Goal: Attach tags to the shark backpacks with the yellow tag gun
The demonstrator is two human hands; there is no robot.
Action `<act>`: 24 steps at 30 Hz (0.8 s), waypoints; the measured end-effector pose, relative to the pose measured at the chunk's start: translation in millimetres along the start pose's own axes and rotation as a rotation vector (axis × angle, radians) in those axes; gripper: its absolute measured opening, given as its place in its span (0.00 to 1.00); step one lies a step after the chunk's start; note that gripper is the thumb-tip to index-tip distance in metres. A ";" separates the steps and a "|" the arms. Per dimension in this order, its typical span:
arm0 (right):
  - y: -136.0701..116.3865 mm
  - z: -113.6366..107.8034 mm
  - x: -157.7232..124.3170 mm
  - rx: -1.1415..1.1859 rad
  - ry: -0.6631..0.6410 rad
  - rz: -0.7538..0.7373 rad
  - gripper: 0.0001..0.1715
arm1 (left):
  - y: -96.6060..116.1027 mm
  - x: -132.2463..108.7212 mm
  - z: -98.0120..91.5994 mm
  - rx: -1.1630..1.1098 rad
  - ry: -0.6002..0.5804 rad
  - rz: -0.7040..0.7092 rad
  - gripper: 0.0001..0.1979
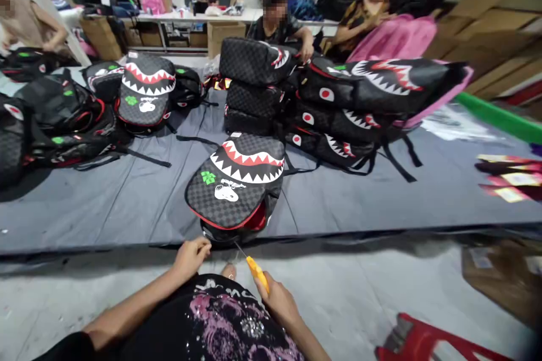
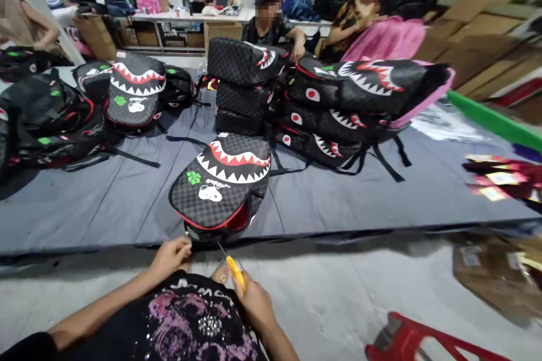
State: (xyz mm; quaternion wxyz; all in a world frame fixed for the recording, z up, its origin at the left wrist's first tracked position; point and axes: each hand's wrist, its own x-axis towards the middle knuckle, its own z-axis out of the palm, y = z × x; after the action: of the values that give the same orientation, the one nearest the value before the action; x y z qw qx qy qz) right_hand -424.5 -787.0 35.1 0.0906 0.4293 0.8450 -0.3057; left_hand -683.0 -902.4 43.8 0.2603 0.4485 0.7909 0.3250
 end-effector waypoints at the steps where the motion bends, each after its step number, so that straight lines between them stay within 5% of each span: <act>1: 10.0 3.5 -1.2 0.036 -0.036 0.021 0.21 | -1.5 -3.3 -8.9 0.122 0.057 0.081 0.17; 3: 27.8 7.0 -7.4 0.146 -0.090 0.039 0.22 | 1.6 7.8 -31.8 0.404 0.169 0.274 0.32; 6: 49.8 4.9 -24.6 0.422 -0.092 0.036 0.28 | 13.5 55.3 -65.5 0.719 0.046 0.422 0.45; 9: 60.5 -1.8 -42.8 0.675 0.021 -0.025 0.35 | 38.3 106.5 -86.5 0.770 -0.069 0.393 0.33; 11: 57.2 -5.5 -49.8 0.762 0.163 -0.086 0.35 | 67.0 130.6 -92.0 0.705 0.095 0.388 0.22; 13: 46.1 -6.7 -51.7 0.820 0.296 -0.133 0.35 | 101.6 145.8 -92.9 0.645 0.294 0.447 0.12; 16: 24.8 -3.5 -48.3 0.834 0.436 -0.146 0.37 | 145.2 156.4 -90.2 0.633 0.365 0.563 0.09; 20: 11.8 -4.1 -33.2 0.812 0.464 -0.056 0.35 | 164.8 153.8 -77.7 0.660 0.291 0.709 0.15; 24: 12.0 -33.8 10.9 0.772 0.361 0.053 0.31 | 175.4 135.1 -50.1 0.679 0.073 1.055 0.21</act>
State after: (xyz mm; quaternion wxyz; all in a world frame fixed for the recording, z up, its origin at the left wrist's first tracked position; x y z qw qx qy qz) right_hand -418.1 -754.2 52.2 -0.2181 0.5002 0.6596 -0.5169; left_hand -685.8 -730.0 191.4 -0.1192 0.8248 0.5304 0.1553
